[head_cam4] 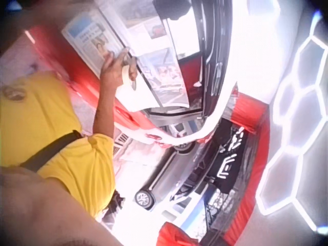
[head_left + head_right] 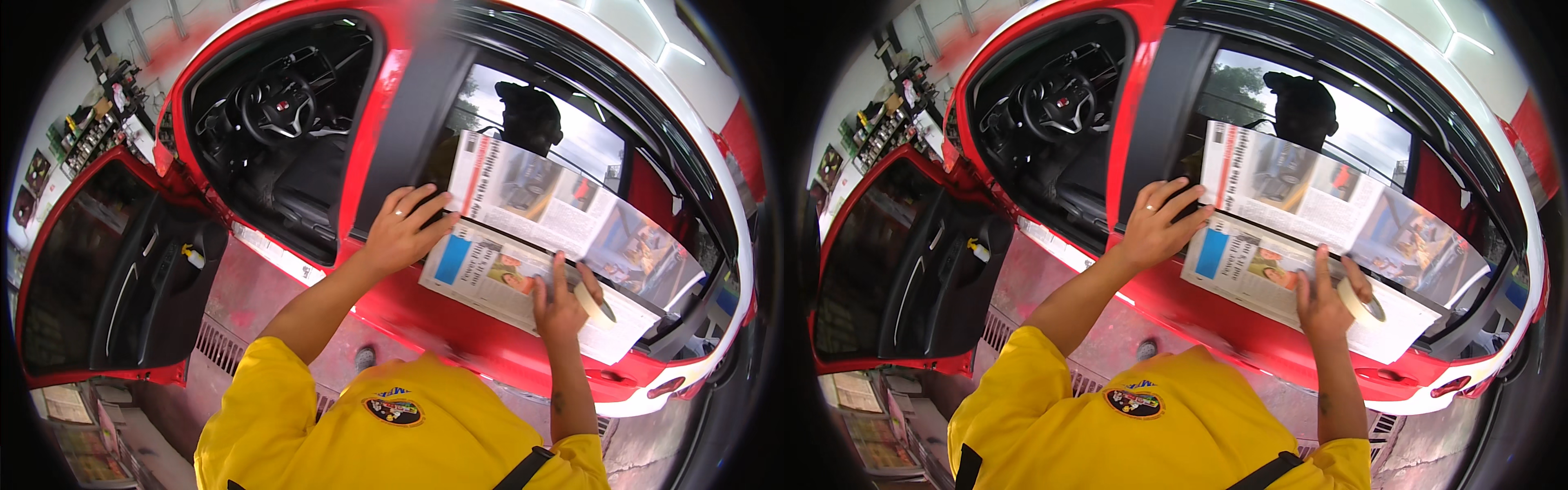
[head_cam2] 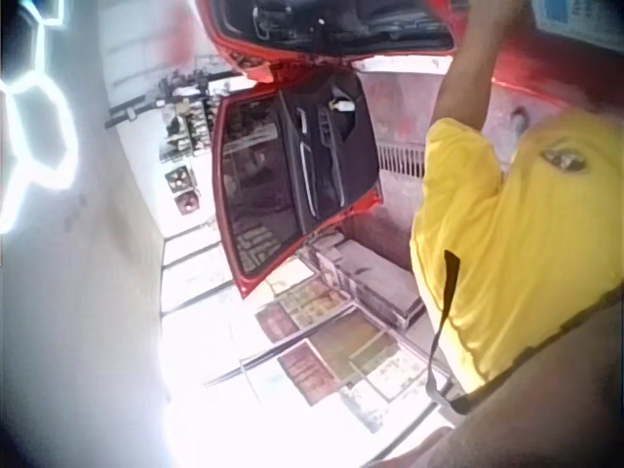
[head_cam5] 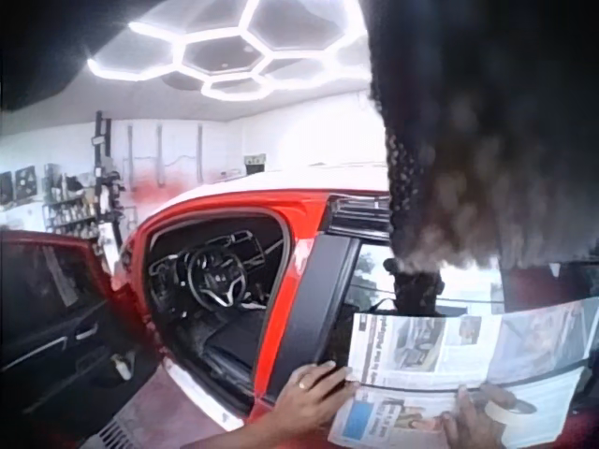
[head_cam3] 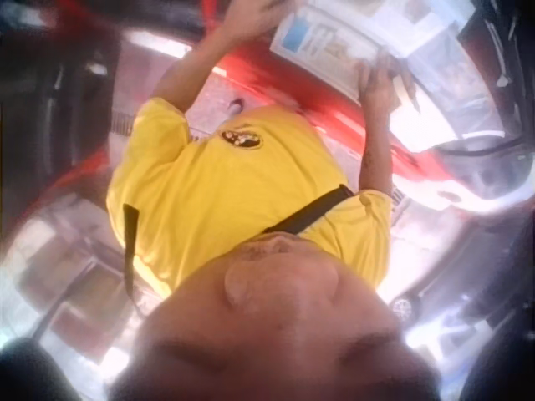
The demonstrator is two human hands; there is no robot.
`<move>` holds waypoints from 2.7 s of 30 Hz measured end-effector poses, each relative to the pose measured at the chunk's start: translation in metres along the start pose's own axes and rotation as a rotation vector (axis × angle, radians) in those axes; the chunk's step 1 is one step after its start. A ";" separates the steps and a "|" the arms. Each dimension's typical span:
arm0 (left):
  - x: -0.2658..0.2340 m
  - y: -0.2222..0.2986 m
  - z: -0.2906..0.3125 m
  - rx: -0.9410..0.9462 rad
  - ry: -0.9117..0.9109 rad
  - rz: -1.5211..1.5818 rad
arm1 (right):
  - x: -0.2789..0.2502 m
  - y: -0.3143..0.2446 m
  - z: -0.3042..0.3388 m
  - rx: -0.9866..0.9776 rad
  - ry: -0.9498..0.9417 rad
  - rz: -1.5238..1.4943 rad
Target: The person places newspaper sheets over the window and roofline of a red car and secures them with masking tape. They smooth the paper against the surface and apply tape along the edges to hold the newspaper in place.
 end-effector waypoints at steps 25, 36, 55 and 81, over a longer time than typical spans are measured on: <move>-0.003 -0.014 -0.016 0.470 0.125 0.114 | -0.001 -0.023 -0.007 0.202 -0.164 0.139; -0.006 -0.004 -0.020 0.513 0.135 -0.022 | 0.003 -0.013 0.000 0.142 -0.177 0.029; -0.161 0.127 -0.127 0.603 -0.007 -0.397 | -0.101 -0.073 -0.055 -0.189 0.180 -0.267; -0.260 -0.068 0.241 -0.819 -0.192 0.907 | -0.078 -0.487 -0.132 -0.009 0.542 -1.148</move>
Point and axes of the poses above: each hand's wrist, its own z-axis away from the middle knuckle, its own x-axis out of the palm, y = z × x, the point moved 9 cm from there along -z, towards the middle knuckle
